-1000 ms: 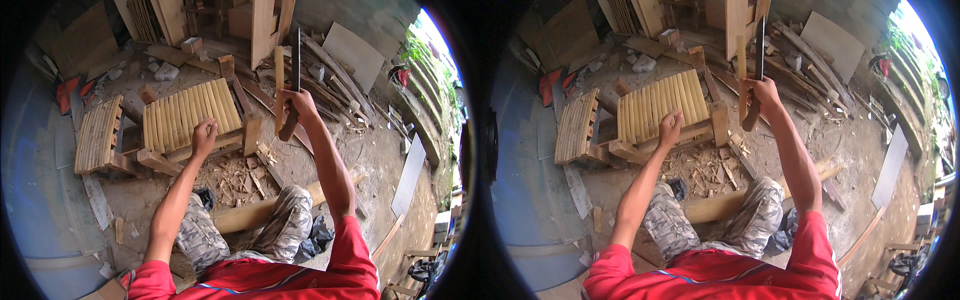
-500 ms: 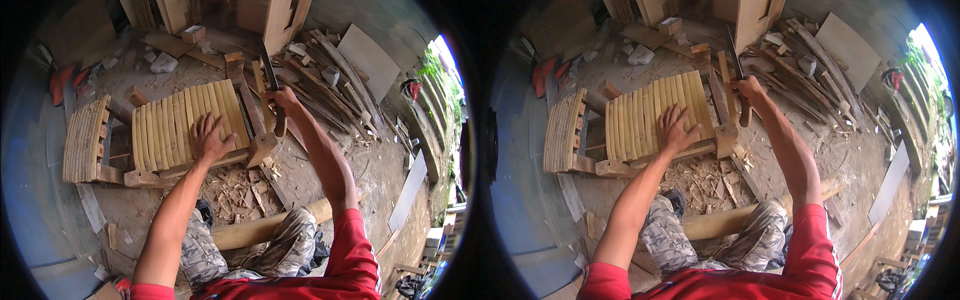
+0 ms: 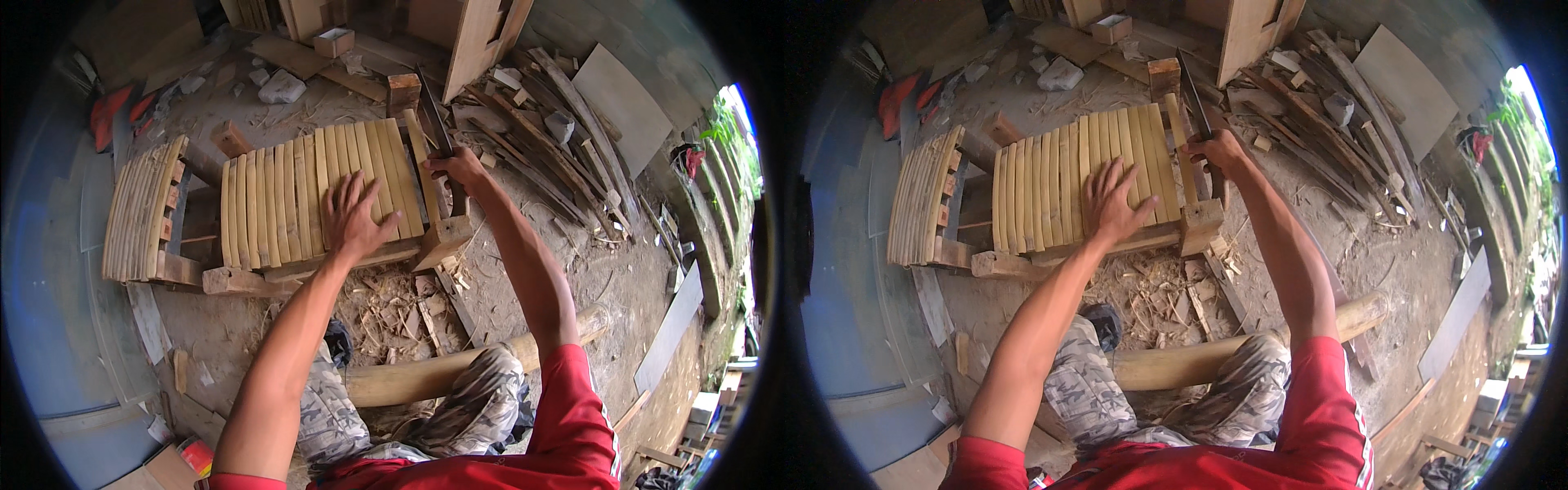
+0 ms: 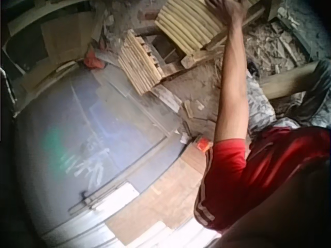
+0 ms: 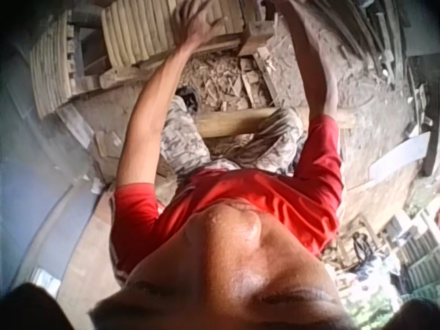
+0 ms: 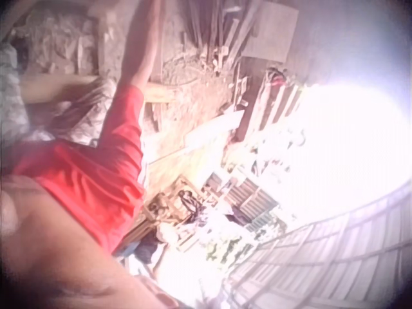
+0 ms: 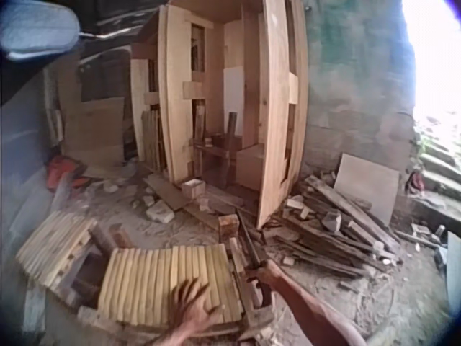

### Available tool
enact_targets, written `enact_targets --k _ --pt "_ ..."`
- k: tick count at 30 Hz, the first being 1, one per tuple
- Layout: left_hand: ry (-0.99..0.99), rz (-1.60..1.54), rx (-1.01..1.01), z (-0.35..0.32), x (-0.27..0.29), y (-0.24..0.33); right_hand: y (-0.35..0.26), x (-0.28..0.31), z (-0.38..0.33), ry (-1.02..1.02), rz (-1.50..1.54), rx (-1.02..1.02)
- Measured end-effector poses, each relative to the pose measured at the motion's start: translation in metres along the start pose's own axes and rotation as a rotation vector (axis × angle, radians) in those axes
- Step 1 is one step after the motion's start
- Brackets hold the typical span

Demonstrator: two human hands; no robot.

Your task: The person sits on the floor and uses a machete to shave and shape a thin bamboo strip. They repeatedly scrape the strip to thin it, then place it into a bamboo slat assembly on a small wooden frame.

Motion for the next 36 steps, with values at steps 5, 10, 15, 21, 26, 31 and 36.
enact_targets --k 5,10,15,21,26,31,36 --pt "-0.039 -0.161 0.081 0.015 -0.029 -0.029 0.01 -0.015 0.004 0.029 -0.091 -0.048" --pt "-0.12 -0.288 0.115 0.012 -0.04 -0.027 0.024 -0.014 0.002 0.024 -0.105 -0.117" --pt "0.028 -0.211 0.028 0.014 -0.038 -0.033 0.016 -0.025 -0.003 0.035 -0.059 -0.104" --pt "0.063 -0.301 0.051 0.018 -0.033 -0.032 0.029 -0.023 0.008 0.019 -0.069 -0.119" --pt "-0.115 -0.274 0.121 0.017 -0.024 -0.025 0.033 -0.018 -0.009 0.088 -0.071 -0.18" --pt "-0.063 -0.263 0.105 0.017 -0.021 -0.021 0.031 -0.019 -0.014 0.068 -0.067 -0.152" --pt "-0.008 -0.281 0.107 0.014 -0.021 -0.03 0.02 -0.029 -0.027 0.067 -0.06 -0.177"
Point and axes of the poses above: each hand's wrist, its own z-axis towards the middle knuckle, its own x-axis out of the back of the hand, y = z × x, the point moved 7 cm from there along z, towards the middle knuckle, and after that the axes turned 2 degrees about z, right-handed, at the moved point
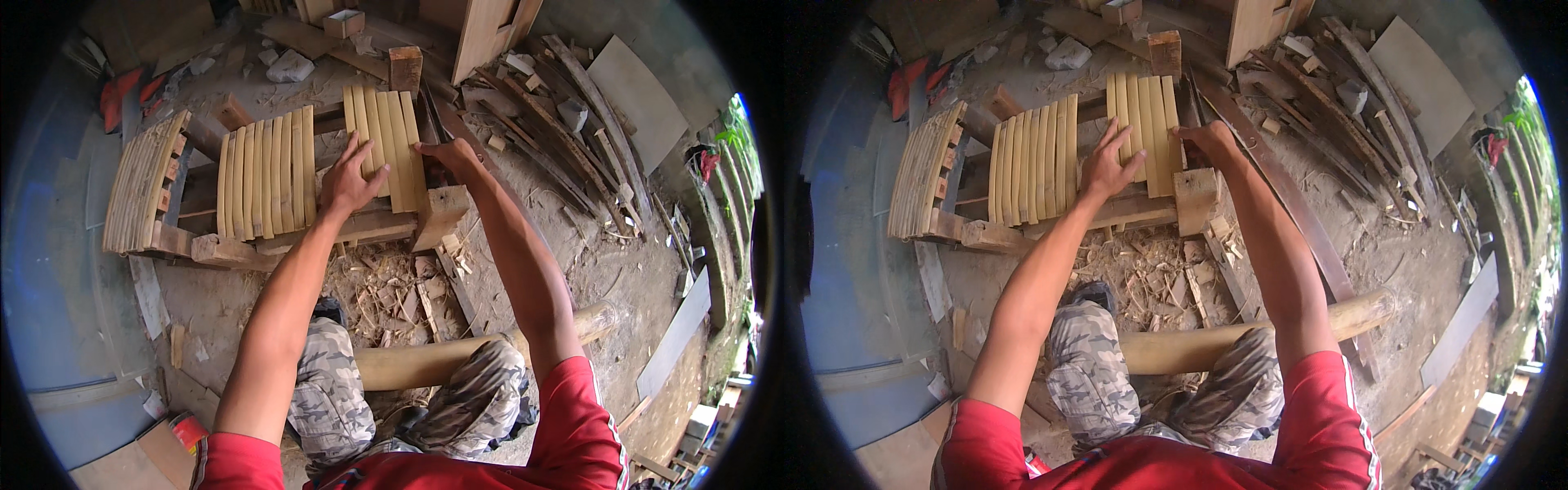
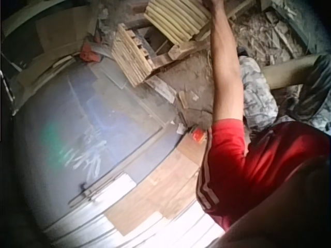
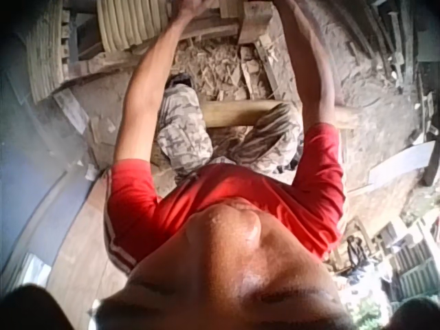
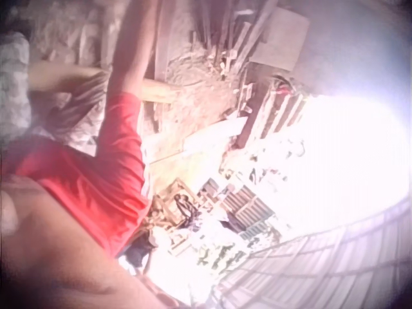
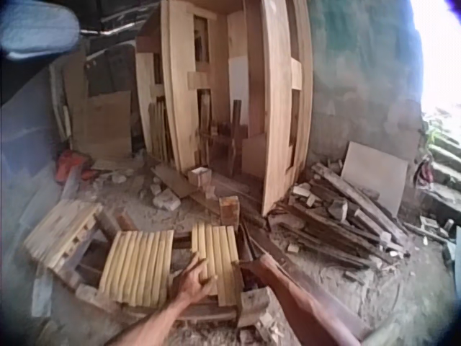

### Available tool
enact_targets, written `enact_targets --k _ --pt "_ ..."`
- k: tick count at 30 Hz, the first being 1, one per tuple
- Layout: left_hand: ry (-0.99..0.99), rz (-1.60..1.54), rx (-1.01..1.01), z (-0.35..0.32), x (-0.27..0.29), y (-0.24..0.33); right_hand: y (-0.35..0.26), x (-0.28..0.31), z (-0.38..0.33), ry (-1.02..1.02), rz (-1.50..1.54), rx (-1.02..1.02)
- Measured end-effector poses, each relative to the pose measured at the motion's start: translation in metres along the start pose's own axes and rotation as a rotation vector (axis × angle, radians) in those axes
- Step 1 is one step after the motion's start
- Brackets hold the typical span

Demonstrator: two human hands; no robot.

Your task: The person sits on the floor and uses a machete to shave and shape a thin bamboo strip. They repeatedly scrape the strip to thin it, then place it into a bamboo slat assembly on a small wooden frame.

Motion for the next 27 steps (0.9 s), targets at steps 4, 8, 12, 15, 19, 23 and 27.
enact_targets --k 4,8,12,15,19,23,27 --pt "0.009 0.038 -0.026 0.005 -0.006 0.009 0.007 0.013 0.01 0.047 -0.034 0.071" --pt "0.009 -0.015 -0.061 0.004 -0.006 0.005 0.007 0.012 0.01 0.031 -0.069 0.06" --pt "0.114 -0.042 -0.132 0.004 -0.001 0.0 0.01 0.008 0.017 0.006 -0.028 0.088" --pt "0.157 -0.245 -0.048 0.006 0.004 -0.012 0.013 0.01 0.025 0.015 -0.002 0.072" --pt "0.204 -0.435 0.135 0.002 0.008 -0.025 0.008 0.01 0.022 0.022 -0.022 0.081" --pt "0.204 -0.393 0.273 0.002 0.007 -0.033 0.007 0.014 0.01 -0.006 0.032 0.076" --pt "0.003 -0.343 0.349 0.018 -0.018 -0.042 0.036 0.05 0.006 0.103 0.105 0.06"
Point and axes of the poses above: each hand's wrist, its own z-axis towards the middle knuckle, its own x-axis out of the back of the hand, y = z × x, the point moved 7 cm from there along z, towards the middle knuckle, and after that the axes turned 2 degrees about z, right-handed, at the moved point
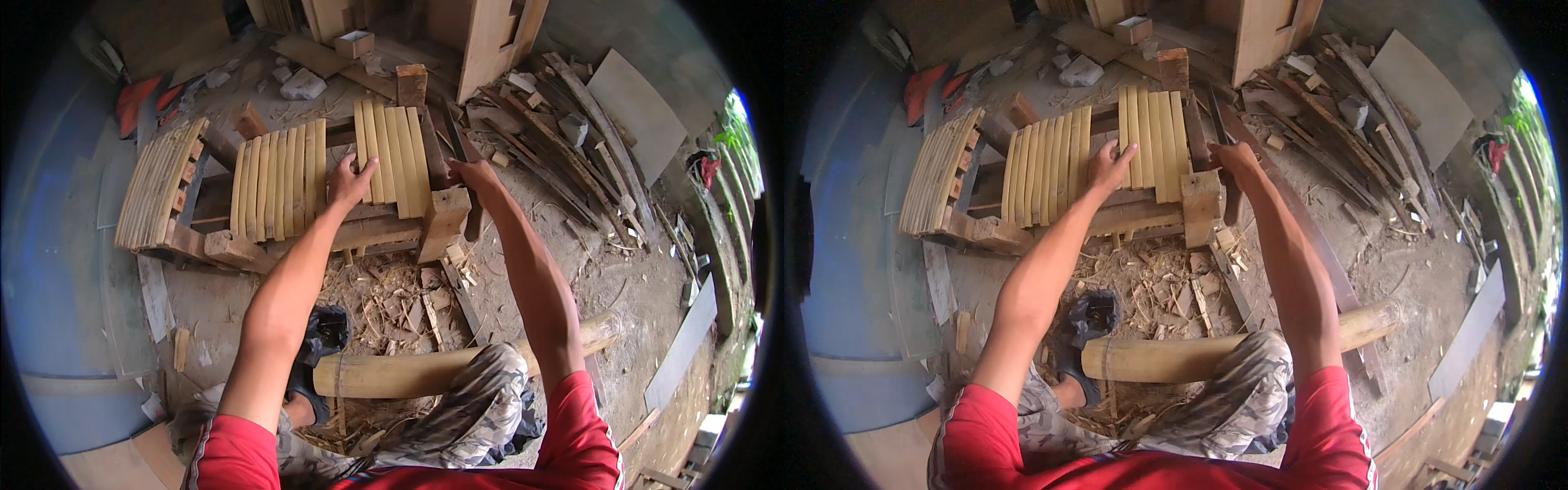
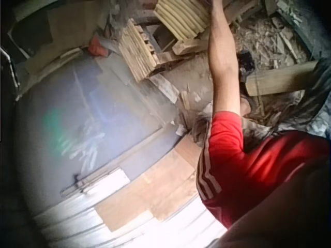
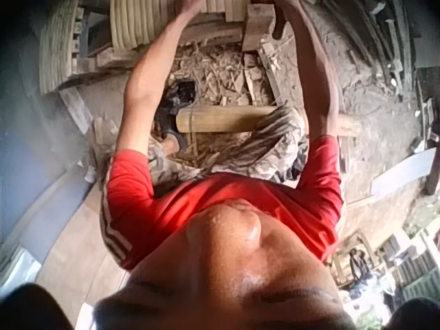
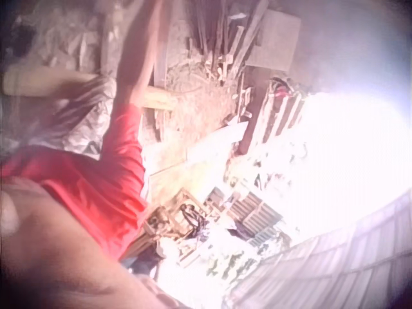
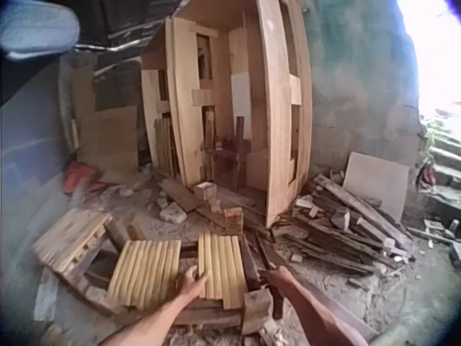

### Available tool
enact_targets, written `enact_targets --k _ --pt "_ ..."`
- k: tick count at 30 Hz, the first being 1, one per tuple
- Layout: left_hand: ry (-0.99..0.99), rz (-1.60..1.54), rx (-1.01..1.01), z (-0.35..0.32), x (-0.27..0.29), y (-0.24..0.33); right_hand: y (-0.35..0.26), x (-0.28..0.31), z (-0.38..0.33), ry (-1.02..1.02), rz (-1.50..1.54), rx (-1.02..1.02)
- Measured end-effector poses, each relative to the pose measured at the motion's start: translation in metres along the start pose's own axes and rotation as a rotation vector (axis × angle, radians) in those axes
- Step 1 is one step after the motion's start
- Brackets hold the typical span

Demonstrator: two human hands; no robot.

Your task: The person sits on the floor and uses a machete to shave and shape a thin bamboo strip. They repeatedly scrape the strip to thin it, then place it into a bamboo slat assembly on a small wooden frame.

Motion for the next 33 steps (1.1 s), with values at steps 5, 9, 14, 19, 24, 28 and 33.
enact_targets --k 5,9,14,19,24,28,33 --pt "-0.424 -0.624 0.437 0.027 -0.034 -0.052 0.006 0.008 -0.098 0.14 0.107 0.037" --pt "-0.631 -0.823 0.445 0.012 -0.059 -0.017 0.058 0.013 -0.148 0.134 0.349 0.004" --pt "-0.687 -0.794 0.469 0.003 -0.043 -0.026 0.103 -0.014 -0.172 0.065 0.478 -0.026" --pt "-0.733 -0.842 0.445 -0.014 -0.036 0.012 0.112 -0.005 -0.16 0.043 0.414 -0.046" --pt "-0.543 -0.946 0.5 -0.006 -0.032 0.011 0.112 -0.013 -0.155 0.075 0.335 0.017" --pt "-0.44 -0.953 0.461 0.009 -0.033 -0.01 0.108 -0.026 -0.15 0.047 0.345 0.073" --pt "-0.435 -0.868 0.439 0.001 -0.034 -0.006 0.107 -0.023 -0.147 0.077 0.326 0.088"
Point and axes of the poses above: each hand's wrist, its own z-axis towards the middle knuckle, its own x-axis out of the back of the hand, y = z × x, the point moved 7 cm from there along z, towards the middle knuckle, and after that the axes turned 2 degrees about z, right-handed, at the moved point
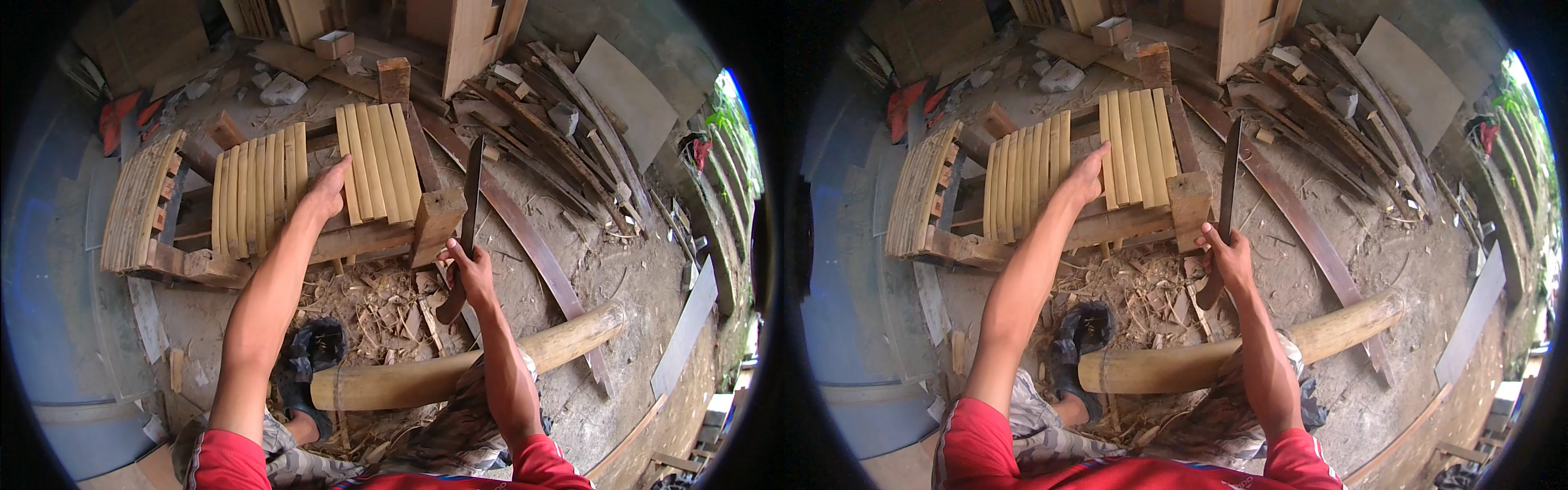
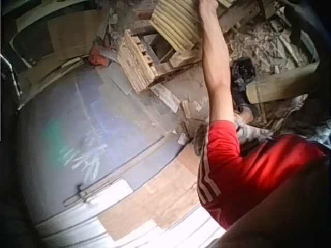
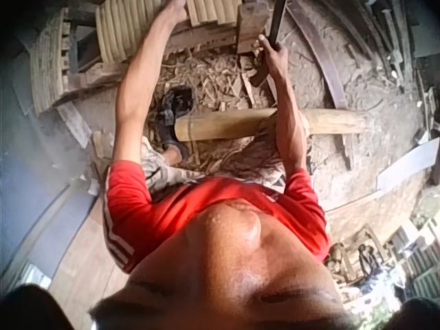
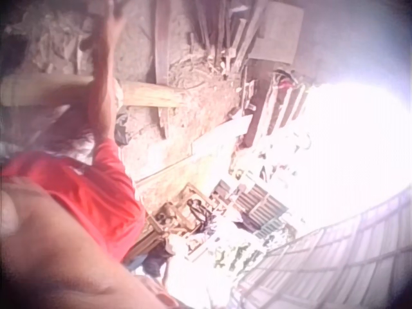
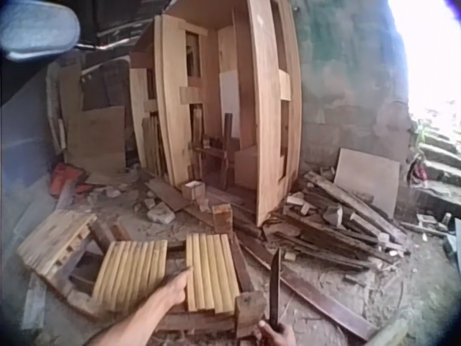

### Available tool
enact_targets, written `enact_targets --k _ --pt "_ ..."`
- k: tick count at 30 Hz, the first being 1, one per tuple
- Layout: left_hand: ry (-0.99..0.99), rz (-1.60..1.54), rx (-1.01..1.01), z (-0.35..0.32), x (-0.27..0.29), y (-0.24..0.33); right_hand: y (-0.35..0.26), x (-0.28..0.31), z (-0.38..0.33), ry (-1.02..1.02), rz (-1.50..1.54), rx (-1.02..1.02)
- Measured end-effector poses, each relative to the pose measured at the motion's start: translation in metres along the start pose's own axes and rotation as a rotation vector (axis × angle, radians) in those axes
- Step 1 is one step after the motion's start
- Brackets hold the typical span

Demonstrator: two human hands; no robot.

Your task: The person sits on the floor and uses a machete to shave and shape a thin bamboo strip. They repeatedly scrape the strip to thin it, then place it into a bamboo slat assembly on a small wooden frame.

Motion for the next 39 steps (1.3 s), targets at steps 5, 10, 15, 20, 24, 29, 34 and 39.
enact_targets --k 5,10,15,20,24,29,34,39 --pt "0.028 0.143 -0.04 -0.004 0.008 0.003 0.002 -0.002 0.0 -0.018 -0.016 -0.007" --pt "0.375 0.448 -0.185 0.003 0.036 0.013 0.001 -0.007 -0.001 -0.021 -0.036 0.001" --pt "0.01 0.043 0.047 0.002 -0.007 0.003 0.002 0.004 0.001 -0.004 -0.079 0.002" --pt "-0.047 0.053 0.096 -0.004 -0.001 -0.002 0.002 -0.002 -0.001 -0.034 -0.065 -0.01" --pt "-0.048 0.119 0.085 -0.007 -0.002 0.001 0.003 -0.002 -0.001 -0.028 -0.062 -0.018" --pt "0.063 0.26 0.096 -0.009 0.004 0.002 0.002 -0.003 -0.001 -0.038 -0.069 -0.009" --pt "-0.06 0.016 0.158 -0.005 -0.003 -0.003 0.004 0.0 0.0 -0.031 -0.083 -0.007" --pt "0.048 0.006 0.108 -0.004 0.009 0.001 0.001 -0.002 -0.002 -0.019 -0.049 -0.007"
Point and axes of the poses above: each hand's wrist, its own z-axis towards the middle knuckle, its own x-axis out of the back of the hand, y = z × x, the point moved 7 cm from there along z, towards the middle knuckle, and after that the axes turned 2 degrees about z, right-handed, at the moved point
